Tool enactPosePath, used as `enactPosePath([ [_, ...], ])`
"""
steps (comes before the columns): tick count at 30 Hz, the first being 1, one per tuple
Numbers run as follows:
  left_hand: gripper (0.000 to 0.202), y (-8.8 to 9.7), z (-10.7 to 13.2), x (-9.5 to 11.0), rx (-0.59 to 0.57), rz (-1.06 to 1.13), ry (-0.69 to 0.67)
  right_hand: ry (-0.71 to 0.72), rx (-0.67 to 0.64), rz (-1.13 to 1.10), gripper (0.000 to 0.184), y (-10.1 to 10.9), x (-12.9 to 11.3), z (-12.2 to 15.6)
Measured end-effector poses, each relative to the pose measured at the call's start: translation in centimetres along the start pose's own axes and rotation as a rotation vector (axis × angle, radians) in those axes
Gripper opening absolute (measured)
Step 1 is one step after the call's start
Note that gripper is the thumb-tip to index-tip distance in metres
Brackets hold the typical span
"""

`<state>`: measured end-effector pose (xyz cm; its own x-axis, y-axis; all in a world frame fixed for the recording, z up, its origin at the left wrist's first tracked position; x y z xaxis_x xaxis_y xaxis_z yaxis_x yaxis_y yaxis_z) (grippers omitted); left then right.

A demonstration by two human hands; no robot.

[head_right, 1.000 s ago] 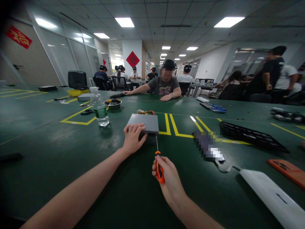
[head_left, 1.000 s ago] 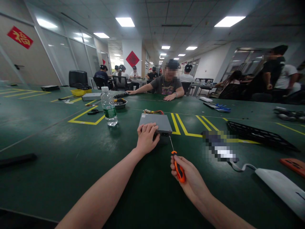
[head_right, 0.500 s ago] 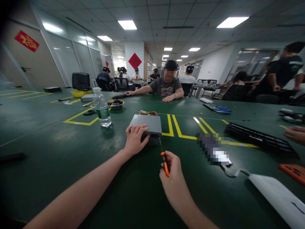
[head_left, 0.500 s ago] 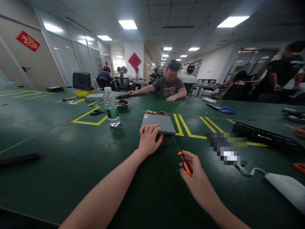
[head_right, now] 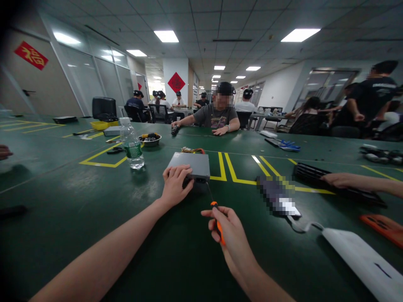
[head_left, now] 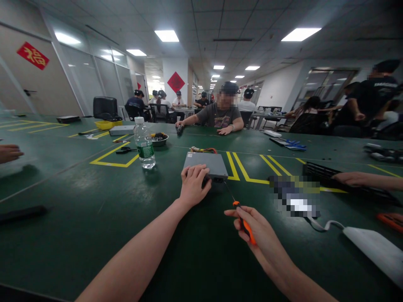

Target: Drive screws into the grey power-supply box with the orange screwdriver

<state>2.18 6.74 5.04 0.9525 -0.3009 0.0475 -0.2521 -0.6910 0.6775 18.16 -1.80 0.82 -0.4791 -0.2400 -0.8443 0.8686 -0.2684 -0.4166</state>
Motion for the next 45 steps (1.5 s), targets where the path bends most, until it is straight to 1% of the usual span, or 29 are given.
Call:
enactPosePath([
  [4, 0.024, -0.1, 0.0, 0.0, 0.007, -0.006, 0.005, -0.013, -0.039, -0.107, 0.008, 0.5, 0.9, -0.6],
  [9, 0.025, 0.0, 0.0, 0.0, 0.014, -0.005, 0.000, -0.128, -0.086, -0.171, 0.011, 0.3, 2.4, -1.0],
  [11, 0.025, 0.0, 0.0, 0.1, 0.018, -0.004, -0.005, -0.143, -0.085, -0.194, 0.010, 0.0, 2.5, -0.9],
  [14, 0.024, 0.1, 0.0, 0.1, 0.023, 0.000, -0.005, -0.129, -0.060, -0.189, 0.007, -0.3, 2.2, -0.6],
  [18, 0.025, 0.0, 0.0, 0.0, 0.024, 0.007, -0.006, -0.125, -0.086, -0.205, 0.012, -0.6, 2.2, -0.2],
  [22, 0.025, 0.0, 0.1, 0.0, 0.025, 0.009, -0.003, -0.221, -0.107, -0.227, 0.024, -0.8, 3.3, -0.2],
  [25, 0.025, 0.0, 0.1, 0.0, 0.021, 0.007, -0.002, -0.209, -0.099, -0.255, 0.023, -0.8, 3.2, -0.4],
  [28, 0.025, 0.0, 0.1, 0.0, 0.019, 0.003, -0.001, -0.161, -0.070, -0.245, 0.015, -0.6, 2.7, -0.5],
  [31, 0.025, 0.0, 0.1, 0.0, 0.021, 0.004, 0.000, -0.142, -0.090, -0.255, 0.014, -0.7, 2.4, -0.4],
  [36, 0.025, 0.0, 0.1, 0.0, 0.014, 0.000, -0.001, -0.189, -0.120, -0.269, 0.020, -0.8, 3.3, -0.4],
  [41, 0.025, 0.0, 0.1, 0.0, 0.006, 0.003, -0.003, -0.216, -0.187, -0.196, 0.018, -1.5, 4.2, -0.2],
  [45, 0.026, 0.1, 0.1, 0.0, 0.009, 0.011, -0.001, -0.226, -0.224, -0.135, 0.018, -2.0, 4.5, -0.3],
])
Point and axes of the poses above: each hand's wrist, its own z-axis away from the middle knuckle, its own y-axis out of the back of the hand, x = y × z, the point moved 7 cm from there along -z, towards the middle knuckle, and after that the axes turned 13 degrees about -z, right-handed, at the moved point
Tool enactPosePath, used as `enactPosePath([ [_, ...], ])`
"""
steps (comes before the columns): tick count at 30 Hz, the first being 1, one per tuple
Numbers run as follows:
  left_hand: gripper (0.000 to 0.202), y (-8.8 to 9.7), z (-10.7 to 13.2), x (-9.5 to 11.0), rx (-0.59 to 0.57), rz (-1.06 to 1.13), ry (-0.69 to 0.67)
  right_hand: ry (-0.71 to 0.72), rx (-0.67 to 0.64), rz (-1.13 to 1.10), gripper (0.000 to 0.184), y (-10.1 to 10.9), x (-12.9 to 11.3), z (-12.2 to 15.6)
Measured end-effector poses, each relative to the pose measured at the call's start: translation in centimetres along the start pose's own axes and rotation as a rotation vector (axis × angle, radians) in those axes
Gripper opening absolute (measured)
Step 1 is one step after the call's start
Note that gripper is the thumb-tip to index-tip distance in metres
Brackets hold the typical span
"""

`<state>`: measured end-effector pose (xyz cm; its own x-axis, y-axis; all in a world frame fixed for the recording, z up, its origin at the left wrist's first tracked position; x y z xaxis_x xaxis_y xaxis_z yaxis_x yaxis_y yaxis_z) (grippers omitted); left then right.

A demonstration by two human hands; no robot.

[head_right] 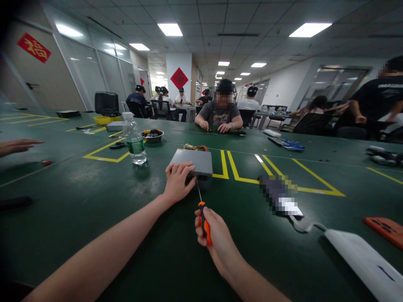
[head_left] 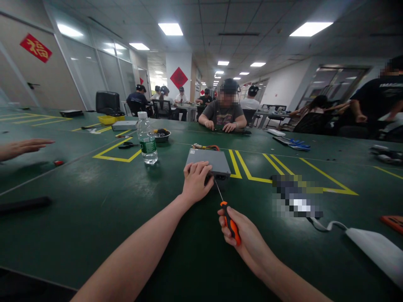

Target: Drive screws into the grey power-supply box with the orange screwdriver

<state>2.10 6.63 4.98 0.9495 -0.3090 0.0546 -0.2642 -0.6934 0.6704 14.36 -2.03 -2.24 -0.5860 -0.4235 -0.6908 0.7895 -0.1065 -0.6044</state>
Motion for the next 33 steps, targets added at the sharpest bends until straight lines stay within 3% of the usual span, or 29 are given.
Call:
enactPosePath([
  [12, 0.028, 0.0, 0.0, 0.1, 0.002, -0.009, -0.005, 0.042, 0.005, 0.002, 0.015, -0.7, -0.8, -0.1],
  [15, 0.032, 0.1, 0.0, 0.1, -0.001, -0.009, -0.010, 0.105, -0.016, 0.026, 0.013, -0.9, -1.0, 0.3],
  [18, 0.036, 0.2, 0.2, 0.5, -0.004, -0.024, -0.062, 0.185, -0.049, 0.096, 0.022, -1.2, -1.3, 0.9],
  [25, 0.013, 0.0, 0.5, 1.3, -0.005, -0.051, -0.202, 0.206, -0.050, 0.222, 0.034, -1.0, -1.2, 0.5],
  [27, 0.012, -0.2, 0.5, 1.2, -0.001, -0.044, -0.180, 0.304, -0.047, 0.413, 0.047, -1.0, -1.8, 0.7],
  [29, 0.012, -0.4, 0.4, 1.0, 0.000, -0.040, -0.164, 0.541, -0.085, 0.756, 0.059, -1.9, -3.1, 1.8],
  [31, 0.012, -0.4, 0.4, 1.0, -0.001, -0.037, -0.159, 0.858, -0.237, 1.155, 0.060, -4.1, -3.7, 3.8],
  [33, 0.012, -0.4, 0.4, 0.9, 0.001, -0.032, -0.152, 1.071, -0.500, 1.441, 0.046, -5.9, -3.0, 5.9],
])
Point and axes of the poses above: each hand's wrist, its own z-axis away from the middle knuckle, its own y-axis out of the back of the hand, x = y × z, the point moved 7 cm from there along -z, towards the middle knuckle, and after that the axes turned 13 degrees about -z, right-handed, at the moved point
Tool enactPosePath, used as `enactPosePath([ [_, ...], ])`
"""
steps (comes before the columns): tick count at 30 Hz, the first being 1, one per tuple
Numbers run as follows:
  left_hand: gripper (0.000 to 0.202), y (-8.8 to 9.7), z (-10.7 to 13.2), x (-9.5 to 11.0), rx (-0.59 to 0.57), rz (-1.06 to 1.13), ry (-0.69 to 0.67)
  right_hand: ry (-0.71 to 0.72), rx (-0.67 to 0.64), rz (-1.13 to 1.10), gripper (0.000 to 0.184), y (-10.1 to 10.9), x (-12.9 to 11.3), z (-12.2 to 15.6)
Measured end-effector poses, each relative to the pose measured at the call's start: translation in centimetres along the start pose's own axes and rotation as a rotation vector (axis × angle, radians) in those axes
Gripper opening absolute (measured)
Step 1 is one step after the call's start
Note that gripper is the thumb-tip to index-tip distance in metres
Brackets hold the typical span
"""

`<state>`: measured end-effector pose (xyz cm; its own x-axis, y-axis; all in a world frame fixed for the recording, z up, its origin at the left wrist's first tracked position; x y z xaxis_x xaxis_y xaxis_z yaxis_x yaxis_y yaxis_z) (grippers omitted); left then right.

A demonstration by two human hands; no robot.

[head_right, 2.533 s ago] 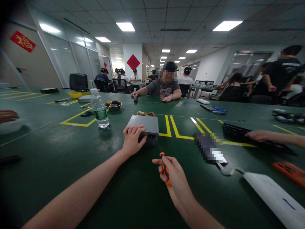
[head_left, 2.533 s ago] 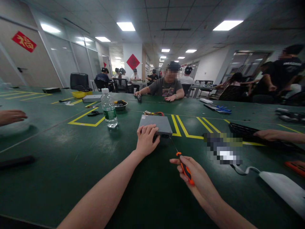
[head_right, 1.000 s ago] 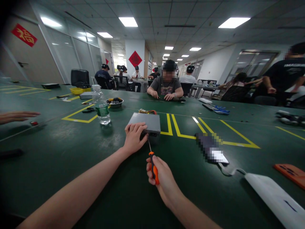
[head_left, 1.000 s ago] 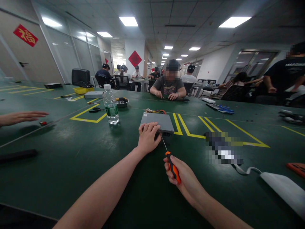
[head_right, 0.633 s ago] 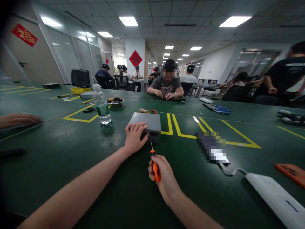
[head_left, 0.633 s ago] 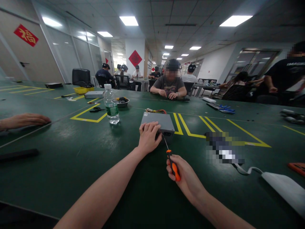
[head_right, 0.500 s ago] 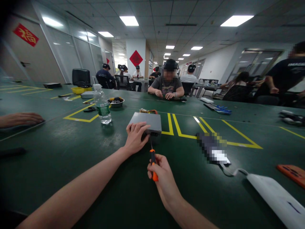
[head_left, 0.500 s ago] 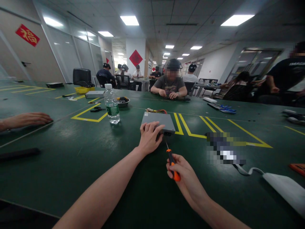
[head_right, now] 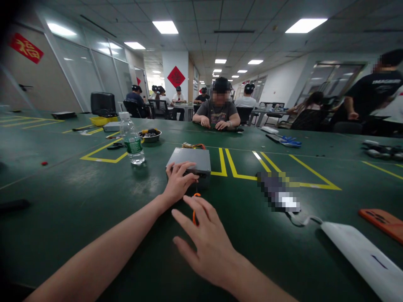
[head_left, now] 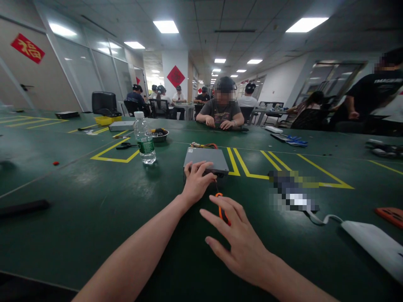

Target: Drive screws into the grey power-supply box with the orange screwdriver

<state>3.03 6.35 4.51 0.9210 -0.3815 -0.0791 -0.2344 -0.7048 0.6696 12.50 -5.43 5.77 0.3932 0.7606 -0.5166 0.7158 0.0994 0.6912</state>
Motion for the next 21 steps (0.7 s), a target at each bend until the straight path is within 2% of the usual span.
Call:
enactPosePath([
  [2, 0.013, 0.1, 0.0, -0.1, -0.001, 0.006, 0.006, 0.173, -0.136, 0.095, 0.041, -0.3, -1.3, 0.1],
  [4, 0.014, 0.1, 0.0, -0.1, -0.003, 0.010, 0.007, 0.252, -0.201, 0.108, 0.044, -0.2, -1.5, 0.2],
  [7, 0.013, 0.0, 0.0, -0.2, -0.009, 0.017, 0.001, 0.306, -0.217, 0.059, 0.047, 0.0, -0.6, 0.3],
  [9, 0.014, 0.0, 0.0, -0.1, -0.011, 0.026, -0.004, 0.321, -0.202, 0.071, 0.041, 0.0, 0.2, 0.3],
  [12, 0.021, 0.2, 0.0, -0.1, -0.011, 0.043, 0.023, 0.260, -0.120, 0.098, 0.027, 0.0, 1.3, 0.0],
  [14, 0.034, 0.3, -0.1, -0.3, -0.014, 0.055, 0.066, 0.180, -0.085, 0.078, 0.019, -0.1, 1.9, -0.2],
  [17, 0.048, 0.4, -0.1, -0.4, -0.016, 0.043, 0.101, 0.125, -0.072, 0.019, 0.015, -0.3, 2.0, -0.4],
  [21, 0.036, 0.5, -0.3, -0.3, -0.018, 0.020, 0.097, 0.104, -0.072, -0.022, 0.026, -0.3, 1.7, -0.3],
])
Point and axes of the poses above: each hand's wrist, its own z-axis away from the middle knuckle, its own y-axis out of the back of the hand, x = y × z, the point moved 7 cm from there along -z, towards the middle knuckle, and after that the axes turned 13 degrees about -z, right-handed, at the moved point
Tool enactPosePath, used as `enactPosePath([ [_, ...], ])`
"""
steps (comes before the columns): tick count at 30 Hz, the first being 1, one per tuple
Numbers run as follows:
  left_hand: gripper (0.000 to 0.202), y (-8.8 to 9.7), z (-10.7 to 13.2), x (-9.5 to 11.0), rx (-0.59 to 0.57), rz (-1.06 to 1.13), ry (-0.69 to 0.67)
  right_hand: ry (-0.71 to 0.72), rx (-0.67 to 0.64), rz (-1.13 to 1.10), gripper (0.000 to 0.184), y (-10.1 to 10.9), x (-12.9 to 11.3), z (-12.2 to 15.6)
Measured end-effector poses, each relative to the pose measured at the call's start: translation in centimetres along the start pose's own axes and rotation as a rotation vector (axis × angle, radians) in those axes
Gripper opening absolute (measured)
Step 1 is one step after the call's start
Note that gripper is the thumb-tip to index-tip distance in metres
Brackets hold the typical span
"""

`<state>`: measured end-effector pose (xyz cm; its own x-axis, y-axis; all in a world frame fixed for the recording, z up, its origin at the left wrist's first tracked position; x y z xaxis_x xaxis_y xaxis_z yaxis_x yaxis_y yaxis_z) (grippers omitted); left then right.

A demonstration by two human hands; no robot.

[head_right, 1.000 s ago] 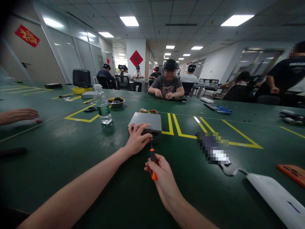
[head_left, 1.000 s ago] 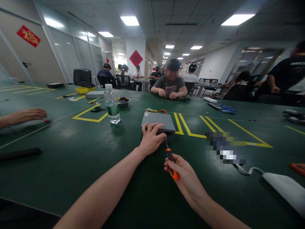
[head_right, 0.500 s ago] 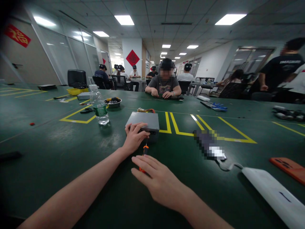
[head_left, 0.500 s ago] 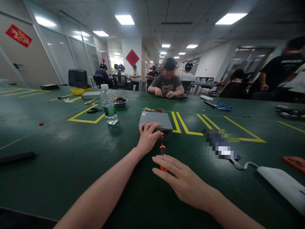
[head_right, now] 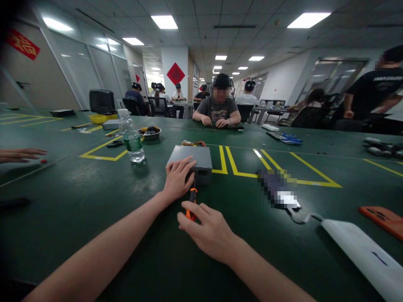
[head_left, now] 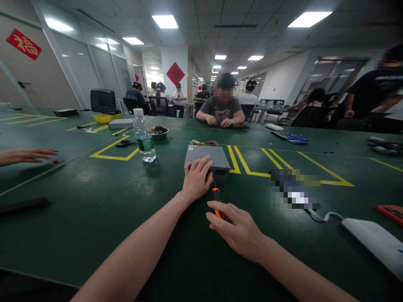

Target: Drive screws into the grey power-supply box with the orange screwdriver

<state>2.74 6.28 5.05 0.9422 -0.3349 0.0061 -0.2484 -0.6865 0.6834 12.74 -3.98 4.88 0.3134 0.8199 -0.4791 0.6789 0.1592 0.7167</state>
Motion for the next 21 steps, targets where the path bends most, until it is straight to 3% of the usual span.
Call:
enactPosePath([
  [4, 0.029, 0.2, -0.2, 0.0, 0.006, 0.009, 0.003, 0.013, 0.010, -0.038, 0.041, 0.3, 0.1, 0.4],
  [11, 0.025, 0.3, -0.6, -0.4, -0.005, 0.037, -0.024, 0.067, 0.125, 0.017, 0.027, 1.3, 0.9, 1.3],
  [17, 0.024, 0.3, -0.6, -0.5, -0.010, 0.053, -0.024, 0.095, 0.110, 0.081, 0.040, 1.3, 0.3, 0.7],
  [21, 0.024, 0.4, -0.5, -0.5, -0.002, 0.059, -0.020, 0.246, 0.152, 0.262, 0.033, 1.3, -0.5, 0.5],
])
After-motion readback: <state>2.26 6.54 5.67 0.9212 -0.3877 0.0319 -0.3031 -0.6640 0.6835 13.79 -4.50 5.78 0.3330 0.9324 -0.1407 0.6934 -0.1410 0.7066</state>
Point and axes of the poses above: each hand's wrist, its own z-axis away from the middle knuckle, its own y-axis out of the back of the hand, x = y × z, the point moved 7 cm from there along -z, towards the middle knuckle, and after that the axes turned 13 degrees about -z, right-handed, at the moved point
